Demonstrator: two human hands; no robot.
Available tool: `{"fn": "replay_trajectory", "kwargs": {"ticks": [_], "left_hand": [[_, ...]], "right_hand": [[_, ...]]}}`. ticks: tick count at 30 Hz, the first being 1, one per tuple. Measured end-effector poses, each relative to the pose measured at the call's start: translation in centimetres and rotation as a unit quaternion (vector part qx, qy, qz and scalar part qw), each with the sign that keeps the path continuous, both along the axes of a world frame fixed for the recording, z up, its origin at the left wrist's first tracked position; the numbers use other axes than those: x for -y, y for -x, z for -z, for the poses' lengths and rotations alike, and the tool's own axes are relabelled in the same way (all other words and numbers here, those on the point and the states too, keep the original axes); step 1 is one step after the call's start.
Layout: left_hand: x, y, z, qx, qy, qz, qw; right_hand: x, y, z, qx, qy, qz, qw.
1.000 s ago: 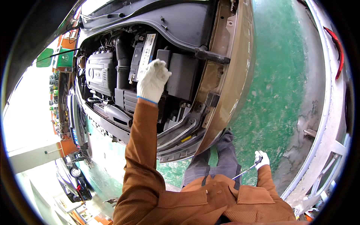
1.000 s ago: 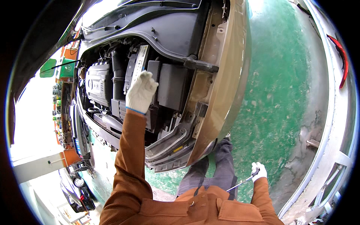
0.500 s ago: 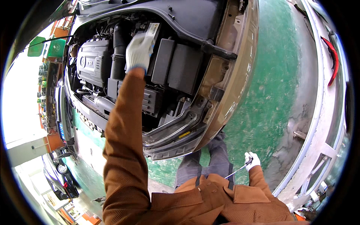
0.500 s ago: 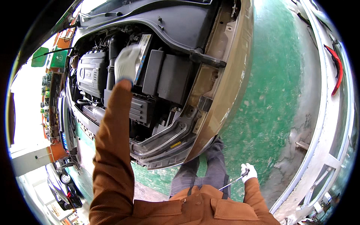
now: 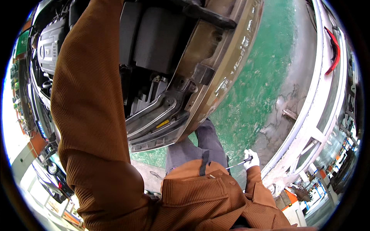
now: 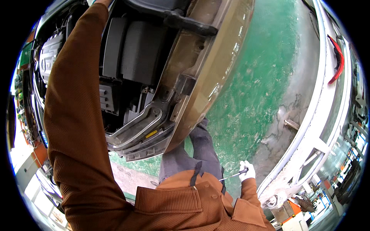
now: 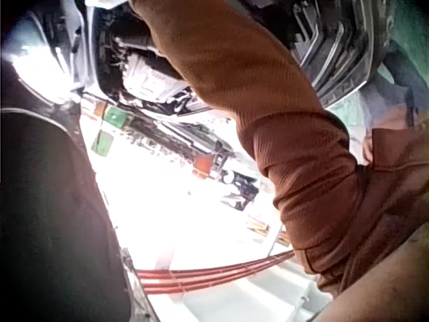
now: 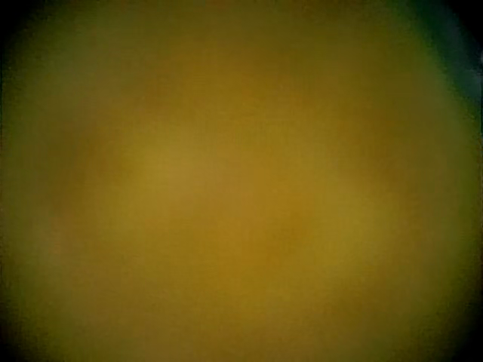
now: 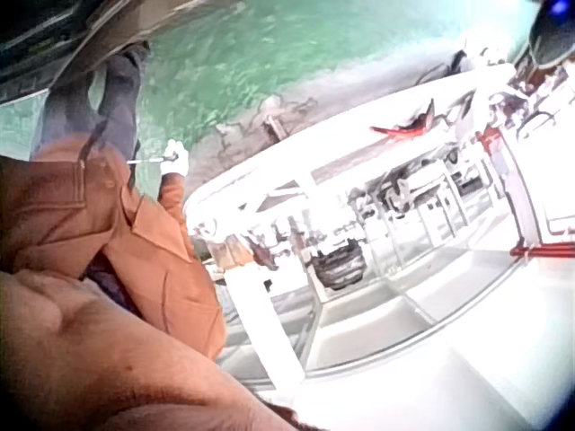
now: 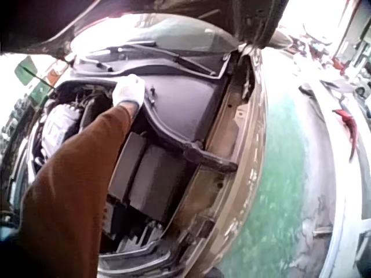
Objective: The person uses a screwdriver to remove screws from the front grille and bumper area of a car with the hood open. They repeatedly unscrew fasteners, remove them, and place them on the floor, working on the lower front fascia of the vehicle.
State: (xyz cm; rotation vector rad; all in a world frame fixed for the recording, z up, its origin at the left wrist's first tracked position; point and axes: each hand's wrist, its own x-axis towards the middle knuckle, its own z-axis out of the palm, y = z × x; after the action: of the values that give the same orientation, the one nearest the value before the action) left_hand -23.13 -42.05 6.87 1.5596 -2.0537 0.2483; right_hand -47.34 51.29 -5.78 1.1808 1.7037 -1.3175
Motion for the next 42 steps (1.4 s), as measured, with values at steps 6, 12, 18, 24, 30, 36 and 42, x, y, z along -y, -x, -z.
{"fn": "replay_trajectory", "kwargs": {"ticks": [6,12,18,24,30,36,42], "left_hand": [[2.2,-3.9,2.4,-0.047,0.108,0.11,0.987],[-12.0,-5.2,-1.9,-0.36,-0.016,0.101,0.927],[-39.0,-12.1,2.1,-0.426,-0.174,0.063,0.885],[-46.6,-15.5,4.9,-0.185,-0.224,0.025,0.957],[-45.9,-15.3,4.1,-0.136,-0.239,-0.018,0.961],[-46.0,-16.7,2.1,-0.127,-0.295,-0.048,0.946],[-46.9,-17.7,3.1,-0.153,-0.305,-0.027,0.94]], "right_hand": [[2.8,0.3,0.8,0.012,0.003,-0.055,0.998],[7.0,1.3,0.6,0.02,0.016,-0.103,0.994],[9.9,5.0,0.0,0.023,0.095,-0.198,0.975],[32.5,10.2,-12.9,-0.179,0.085,-0.362,0.911],[54.8,3.7,-26.3,-0.385,0.133,-0.733,0.545],[70.5,-5.6,-23.9,-0.464,0.149,-0.828,0.278],[80.1,-6.9,-17.4,-0.615,0.08,-0.768,0.157]]}}
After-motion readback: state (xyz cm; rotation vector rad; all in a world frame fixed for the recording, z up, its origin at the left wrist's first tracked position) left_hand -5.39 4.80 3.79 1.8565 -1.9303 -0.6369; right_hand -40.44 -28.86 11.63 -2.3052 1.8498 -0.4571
